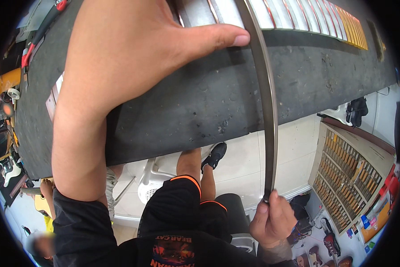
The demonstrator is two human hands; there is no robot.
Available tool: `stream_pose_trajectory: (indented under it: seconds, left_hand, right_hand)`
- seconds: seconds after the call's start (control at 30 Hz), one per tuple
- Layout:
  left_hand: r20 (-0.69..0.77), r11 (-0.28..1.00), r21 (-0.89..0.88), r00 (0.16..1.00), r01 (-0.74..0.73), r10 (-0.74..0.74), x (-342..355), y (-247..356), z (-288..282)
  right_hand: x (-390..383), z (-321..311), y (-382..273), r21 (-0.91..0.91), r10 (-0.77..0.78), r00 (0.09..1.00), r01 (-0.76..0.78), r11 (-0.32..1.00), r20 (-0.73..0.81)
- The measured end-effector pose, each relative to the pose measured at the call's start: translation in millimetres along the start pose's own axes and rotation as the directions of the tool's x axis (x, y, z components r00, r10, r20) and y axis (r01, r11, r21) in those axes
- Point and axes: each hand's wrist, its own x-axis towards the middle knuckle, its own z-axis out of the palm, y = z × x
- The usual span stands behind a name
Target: The person uses a metal file to smooth down the edges and surfaces of frets on a guitar neck.
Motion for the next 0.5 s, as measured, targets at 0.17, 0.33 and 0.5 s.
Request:
stream_pose_trajectory:
  seconds: [0.17, 0.33, 0.5]
  left_hand:
    - [-0.061, 0.999, -0.043, 0.998, 0.025, -0.028, -4.8, -8.7, 2.7]
    - [-0.016, 0.999, -0.035, 1.000, 0.012, -0.013, -2.7, -9.5, -0.4]
    - [0.024, 0.999, -0.028, 0.999, 0.038, -0.037, 0.0, -6.3, -4.5]
  right_hand:
    - [58.7, 4.1, -25.4, -0.005, 0.014, 1.000, -0.014, 1.000, 0.019]
    - [23.3, 9.5, -10.7, 0.001, 0.023, 1.000, -0.023, 1.000, -0.021]
    - [-31.3, 2.7, 7.2, 0.019, 0.043, 0.999, -0.042, 0.999, -0.010]
